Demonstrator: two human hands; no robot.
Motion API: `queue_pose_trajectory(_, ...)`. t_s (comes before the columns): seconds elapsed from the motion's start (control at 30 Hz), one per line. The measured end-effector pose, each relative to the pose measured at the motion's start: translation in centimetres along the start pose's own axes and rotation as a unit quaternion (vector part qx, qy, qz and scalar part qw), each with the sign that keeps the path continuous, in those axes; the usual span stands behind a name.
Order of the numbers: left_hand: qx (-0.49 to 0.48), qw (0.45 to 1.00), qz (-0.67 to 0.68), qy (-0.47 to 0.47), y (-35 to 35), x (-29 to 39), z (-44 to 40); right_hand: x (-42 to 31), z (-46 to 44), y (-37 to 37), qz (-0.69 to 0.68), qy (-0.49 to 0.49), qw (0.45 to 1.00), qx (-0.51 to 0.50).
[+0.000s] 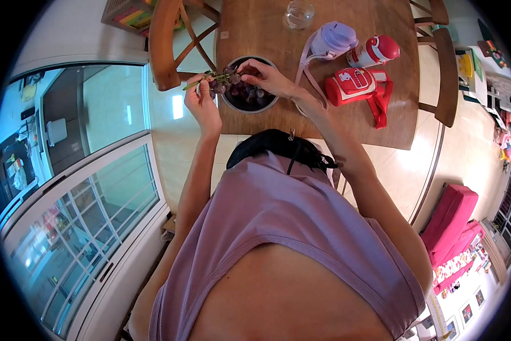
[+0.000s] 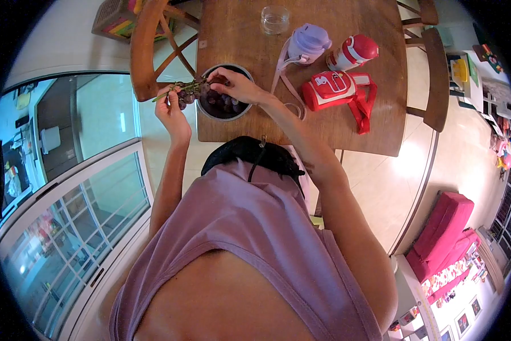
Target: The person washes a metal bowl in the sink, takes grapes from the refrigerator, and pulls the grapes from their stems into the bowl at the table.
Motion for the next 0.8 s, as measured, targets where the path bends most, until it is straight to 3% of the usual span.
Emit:
queue_pose_trajectory(0.13, 0.008, 0.999, 0.03, 0.036, -0.1, -0.4, 0.3, 1.4, -0.1, 0.8, 0.069, -0.043, 0.996, 0.046)
queue_pose_trajectory(0.2, -0.028, 0.996, -0.066, -0.055, -0.5, -0.3, 0.5, 2.3, -0.3, 0.8, 0.063, -0.064, 0.994, 0.061)
queue_pose_trajectory(0.3, -0.046, 0.994, -0.053, -0.08, -1.3, -0.3, 1.0, 3.3, -0.5, 0.9, 0.032, -0.065, 0.989, 0.131)
queue_pose_trajectory(0.37, -0.041, 0.995, -0.042, -0.082, -1.6, -0.3, 1.2, 4.3, -0.2, 0.5, -0.047, -0.21, 0.967, 0.14)
queue_pose_trajectory(0.5, -0.044, 0.992, -0.073, -0.092, -1.5, -0.5, 1.4, 7.6, -0.4, -0.6, -0.193, -0.271, 0.928, 0.169)
queue_pose_trajectory(0.57, -0.046, 0.99, -0.078, -0.104, -1.5, -0.5, 1.5, 7.5, 0.2, -1.3, -0.297, -0.333, 0.877, 0.182)
queue_pose_trajectory(0.67, -0.051, 0.992, -0.062, -0.093, -1.4, -0.7, 1.8, 7.4, 0.0, -1.7, -0.401, -0.308, 0.856, 0.105)
queue_pose_trajectory(0.8, -0.052, 0.99, -0.086, -0.101, -1.3, -0.7, 2.1, 6.7, 0.2, -1.8, -0.385, -0.33, 0.855, 0.109)
Point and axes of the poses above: each hand's wrist, its own z-axis away from the middle knuckle, its own y-axis out of the back of the hand, x = y × z, the point moved 5 cm from there along -z, towards the middle knuckle, and after that the axes turned 10 degrees about -x, right-handed, at the moved point
